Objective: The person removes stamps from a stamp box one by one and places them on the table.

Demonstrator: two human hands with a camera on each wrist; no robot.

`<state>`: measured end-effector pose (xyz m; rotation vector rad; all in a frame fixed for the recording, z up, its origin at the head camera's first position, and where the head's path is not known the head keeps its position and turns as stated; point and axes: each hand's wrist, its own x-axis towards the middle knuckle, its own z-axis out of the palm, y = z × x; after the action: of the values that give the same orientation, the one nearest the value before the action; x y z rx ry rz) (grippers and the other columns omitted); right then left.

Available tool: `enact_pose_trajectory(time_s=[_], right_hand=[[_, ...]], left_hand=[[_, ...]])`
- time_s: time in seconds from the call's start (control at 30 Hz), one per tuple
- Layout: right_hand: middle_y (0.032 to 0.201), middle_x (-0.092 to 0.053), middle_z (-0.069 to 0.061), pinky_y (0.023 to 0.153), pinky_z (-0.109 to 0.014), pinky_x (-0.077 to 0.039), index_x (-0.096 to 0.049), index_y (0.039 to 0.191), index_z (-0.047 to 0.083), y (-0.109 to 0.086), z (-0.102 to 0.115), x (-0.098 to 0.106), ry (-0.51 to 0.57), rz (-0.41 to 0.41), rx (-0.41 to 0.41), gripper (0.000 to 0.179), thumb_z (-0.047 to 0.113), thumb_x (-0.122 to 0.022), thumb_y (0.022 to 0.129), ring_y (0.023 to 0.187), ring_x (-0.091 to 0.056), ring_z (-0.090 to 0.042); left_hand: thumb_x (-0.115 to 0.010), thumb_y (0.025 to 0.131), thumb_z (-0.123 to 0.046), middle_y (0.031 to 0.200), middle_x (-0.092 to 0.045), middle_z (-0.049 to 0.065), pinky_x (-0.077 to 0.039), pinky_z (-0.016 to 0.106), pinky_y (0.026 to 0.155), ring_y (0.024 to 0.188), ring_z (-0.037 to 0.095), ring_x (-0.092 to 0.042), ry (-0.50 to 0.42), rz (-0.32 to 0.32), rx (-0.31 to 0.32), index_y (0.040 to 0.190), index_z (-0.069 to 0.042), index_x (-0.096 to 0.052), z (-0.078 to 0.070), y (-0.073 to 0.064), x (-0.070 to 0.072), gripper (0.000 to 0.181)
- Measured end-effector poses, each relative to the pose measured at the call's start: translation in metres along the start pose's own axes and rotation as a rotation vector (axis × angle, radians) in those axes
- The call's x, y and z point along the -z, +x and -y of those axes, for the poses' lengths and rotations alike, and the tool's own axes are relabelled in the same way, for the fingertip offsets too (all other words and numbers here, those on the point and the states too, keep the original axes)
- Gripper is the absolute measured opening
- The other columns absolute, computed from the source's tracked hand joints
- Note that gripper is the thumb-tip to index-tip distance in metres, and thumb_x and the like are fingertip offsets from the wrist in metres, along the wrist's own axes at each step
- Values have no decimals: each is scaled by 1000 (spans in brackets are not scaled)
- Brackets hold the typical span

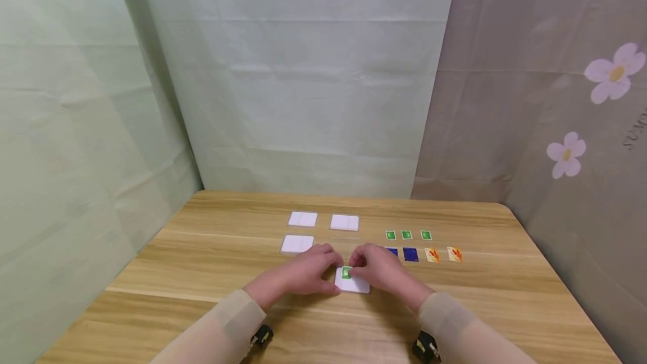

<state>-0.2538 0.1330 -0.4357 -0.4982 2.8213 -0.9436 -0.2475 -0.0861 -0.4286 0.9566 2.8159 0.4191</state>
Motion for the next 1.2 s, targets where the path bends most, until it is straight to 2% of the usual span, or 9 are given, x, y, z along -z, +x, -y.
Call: enact_pose_trajectory(time_s=[0.3, 0.77, 1.07, 1.2], right_hand=[[84, -64, 6, 75, -35, -46, -70, 88, 19, 0, -3, 2, 23, -9, 12, 20, 8, -84, 98, 80, -56, -15], [90, -69, 5, 76, -34, -53, -70, 93, 16, -5, -9, 16, 92, -27, 42, 15, 8, -81, 101, 85, -61, -15], [91, -68, 4, 74, -34, -51, -69, 99, 15, -8, -19, 28, 95, -60, 36, 13, 12, -82, 101, 86, -60, -16], [91, -68, 5, 76, -35, -51, -69, 99, 15, -8, -25, 33, 76, -74, 59, 13, 11, -82, 101, 86, -61, -15]], left_hand=[[-92, 92, -41, 131, -64, -3, -50, 30, 107, 120, 13, -56, 0, -3, 0, 132, -15, -73, -1, 0, 0, 51], [-93, 91, -39, 128, -64, -4, -51, 29, 104, 117, 13, -56, 0, -18, -10, 130, -15, -73, 0, 1, -1, 50], [-93, 92, -39, 129, -64, 0, -51, 30, 105, 118, 15, -57, 2, -20, -27, 130, -12, -73, 0, 1, 1, 50], [-93, 92, -40, 130, -64, -2, -50, 29, 105, 118, 14, -57, 9, -17, -22, 130, -14, -72, 0, 1, 0, 50]])
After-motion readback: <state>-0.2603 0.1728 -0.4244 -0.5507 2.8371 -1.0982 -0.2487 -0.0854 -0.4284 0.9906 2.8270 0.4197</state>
